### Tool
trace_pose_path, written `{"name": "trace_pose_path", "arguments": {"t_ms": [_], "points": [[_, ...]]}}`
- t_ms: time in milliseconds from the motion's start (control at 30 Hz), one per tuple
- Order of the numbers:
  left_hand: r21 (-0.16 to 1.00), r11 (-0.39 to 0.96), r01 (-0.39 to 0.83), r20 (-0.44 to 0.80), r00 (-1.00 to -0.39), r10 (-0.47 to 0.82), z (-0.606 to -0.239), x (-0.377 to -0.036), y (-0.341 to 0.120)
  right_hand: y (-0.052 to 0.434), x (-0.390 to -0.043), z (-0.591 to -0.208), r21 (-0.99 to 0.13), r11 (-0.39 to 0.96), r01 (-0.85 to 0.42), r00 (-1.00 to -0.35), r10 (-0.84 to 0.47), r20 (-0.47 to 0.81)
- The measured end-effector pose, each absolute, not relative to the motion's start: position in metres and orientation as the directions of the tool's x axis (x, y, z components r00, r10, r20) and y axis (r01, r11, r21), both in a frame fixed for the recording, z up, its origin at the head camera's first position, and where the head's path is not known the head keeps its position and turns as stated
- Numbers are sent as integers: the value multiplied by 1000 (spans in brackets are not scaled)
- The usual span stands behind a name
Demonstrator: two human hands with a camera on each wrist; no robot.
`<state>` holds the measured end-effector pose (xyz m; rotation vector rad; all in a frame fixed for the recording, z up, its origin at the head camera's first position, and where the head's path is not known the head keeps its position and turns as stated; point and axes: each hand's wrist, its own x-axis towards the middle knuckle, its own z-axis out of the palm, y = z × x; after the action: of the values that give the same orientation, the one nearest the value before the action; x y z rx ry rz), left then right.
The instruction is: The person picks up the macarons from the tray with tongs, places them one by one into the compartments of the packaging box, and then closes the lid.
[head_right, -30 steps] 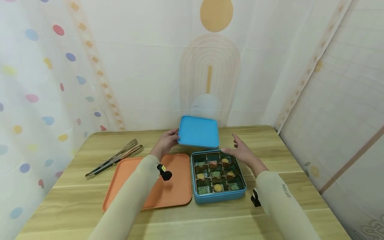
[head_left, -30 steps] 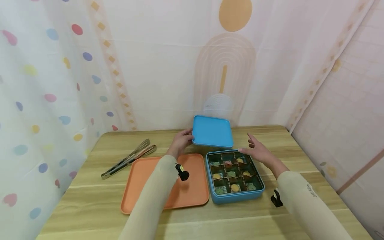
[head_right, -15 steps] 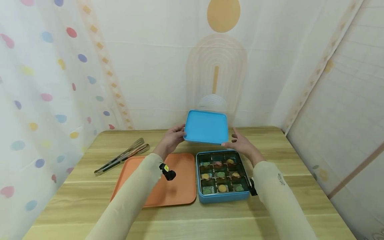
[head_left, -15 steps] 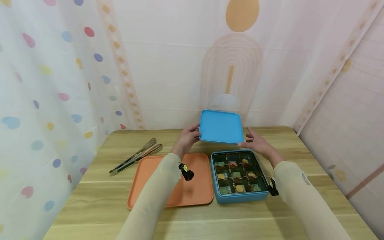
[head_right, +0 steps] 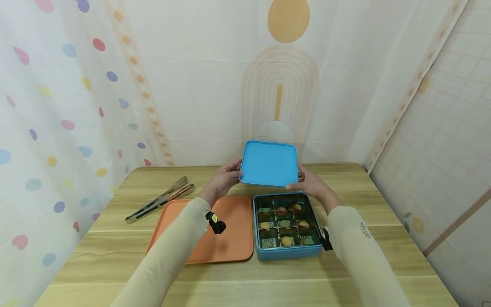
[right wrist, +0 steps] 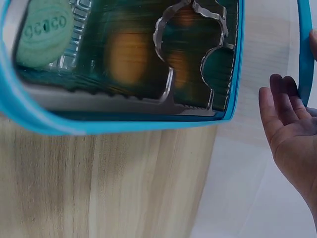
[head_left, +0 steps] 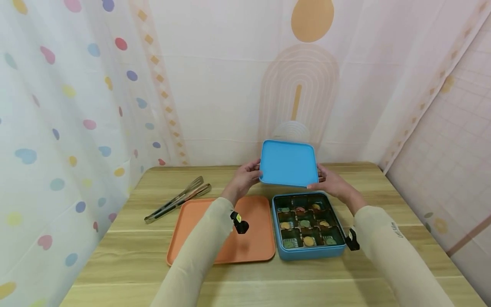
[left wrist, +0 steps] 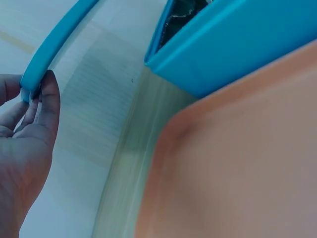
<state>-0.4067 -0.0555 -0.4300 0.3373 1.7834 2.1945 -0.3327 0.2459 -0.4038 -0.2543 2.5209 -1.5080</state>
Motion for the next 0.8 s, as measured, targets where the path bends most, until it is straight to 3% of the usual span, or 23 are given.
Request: {"name": "trace_pose_path", "arguments": {"t_ms": [433,800], "points": [[996,70,64,17,-847,532,-426,-402,-70,244,-333,-403,-889,454,-60,-967,-247,-61],[980,148,129,23,-823,567,-423,-401,-77,243,-327,-398,-868,479,-131,-960,-278,-9]]}}
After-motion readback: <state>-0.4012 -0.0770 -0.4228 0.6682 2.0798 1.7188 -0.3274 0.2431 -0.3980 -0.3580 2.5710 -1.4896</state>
